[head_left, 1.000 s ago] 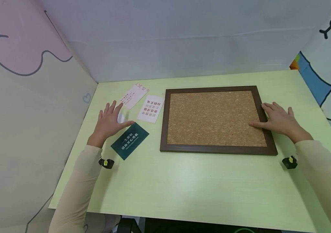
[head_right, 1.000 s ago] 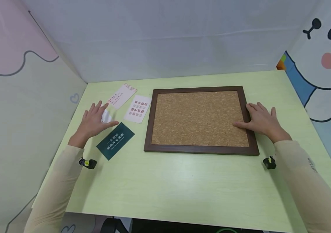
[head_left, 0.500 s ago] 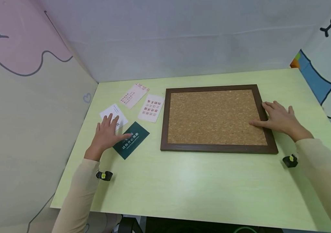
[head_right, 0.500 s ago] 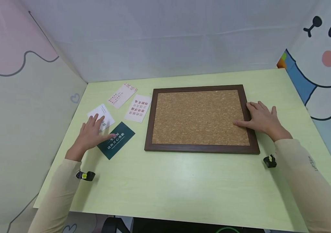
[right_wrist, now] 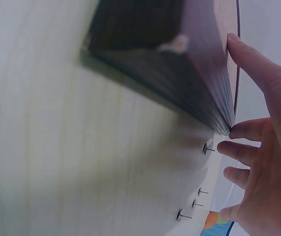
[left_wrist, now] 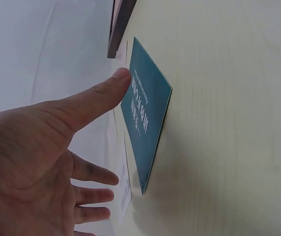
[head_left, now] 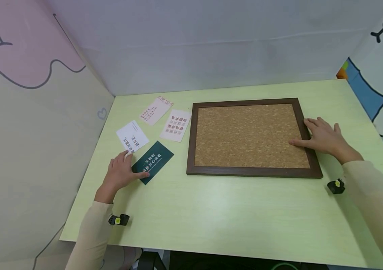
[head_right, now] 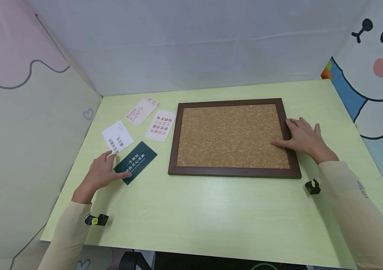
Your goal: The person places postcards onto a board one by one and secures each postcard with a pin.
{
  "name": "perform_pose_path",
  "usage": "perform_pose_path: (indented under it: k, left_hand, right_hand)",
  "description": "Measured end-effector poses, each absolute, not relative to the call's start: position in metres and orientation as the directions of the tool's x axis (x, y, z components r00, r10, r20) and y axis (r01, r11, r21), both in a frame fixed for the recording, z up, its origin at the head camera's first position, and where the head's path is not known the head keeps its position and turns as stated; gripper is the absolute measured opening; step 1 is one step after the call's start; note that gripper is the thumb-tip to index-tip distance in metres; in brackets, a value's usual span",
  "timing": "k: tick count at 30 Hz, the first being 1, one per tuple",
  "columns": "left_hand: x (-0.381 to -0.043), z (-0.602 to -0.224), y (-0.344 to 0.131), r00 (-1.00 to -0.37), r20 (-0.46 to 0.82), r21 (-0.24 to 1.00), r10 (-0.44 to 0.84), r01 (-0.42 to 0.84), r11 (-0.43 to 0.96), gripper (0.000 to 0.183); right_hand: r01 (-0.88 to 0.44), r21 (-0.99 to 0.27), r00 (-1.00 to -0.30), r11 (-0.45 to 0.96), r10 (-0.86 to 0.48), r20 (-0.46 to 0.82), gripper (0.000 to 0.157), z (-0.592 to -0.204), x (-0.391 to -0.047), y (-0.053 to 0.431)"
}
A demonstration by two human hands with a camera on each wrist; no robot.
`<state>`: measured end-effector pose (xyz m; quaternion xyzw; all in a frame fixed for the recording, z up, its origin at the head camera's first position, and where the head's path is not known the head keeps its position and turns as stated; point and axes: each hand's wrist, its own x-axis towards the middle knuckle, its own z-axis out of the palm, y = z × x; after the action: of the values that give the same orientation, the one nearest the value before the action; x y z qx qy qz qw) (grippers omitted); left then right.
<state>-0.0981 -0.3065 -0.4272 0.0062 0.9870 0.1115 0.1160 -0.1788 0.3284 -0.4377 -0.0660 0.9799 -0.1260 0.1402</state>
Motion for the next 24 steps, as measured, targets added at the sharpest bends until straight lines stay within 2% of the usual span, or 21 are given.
perform_pose_path:
  k: [10,24]
  left_hand:
    - [-0.087,-0.436,-0.305,-0.971,-0.237,0.188,-0.04,-0.087,0.978,0.097]
    - [-0.085,-0.441,-0.302,-0.974,-0.216,0.167,-0.072,-0.11,0.98,0.093]
  right_hand:
    - [-0.089,-0.246,-0.947,0.965,-0.158,-0.28,0.113,-0.438,-0.18,0.328]
    - [-0.077,-0.261,-0.947,0.962,-0.153,-0.283,0.113,-0.439,-0.18,0.329]
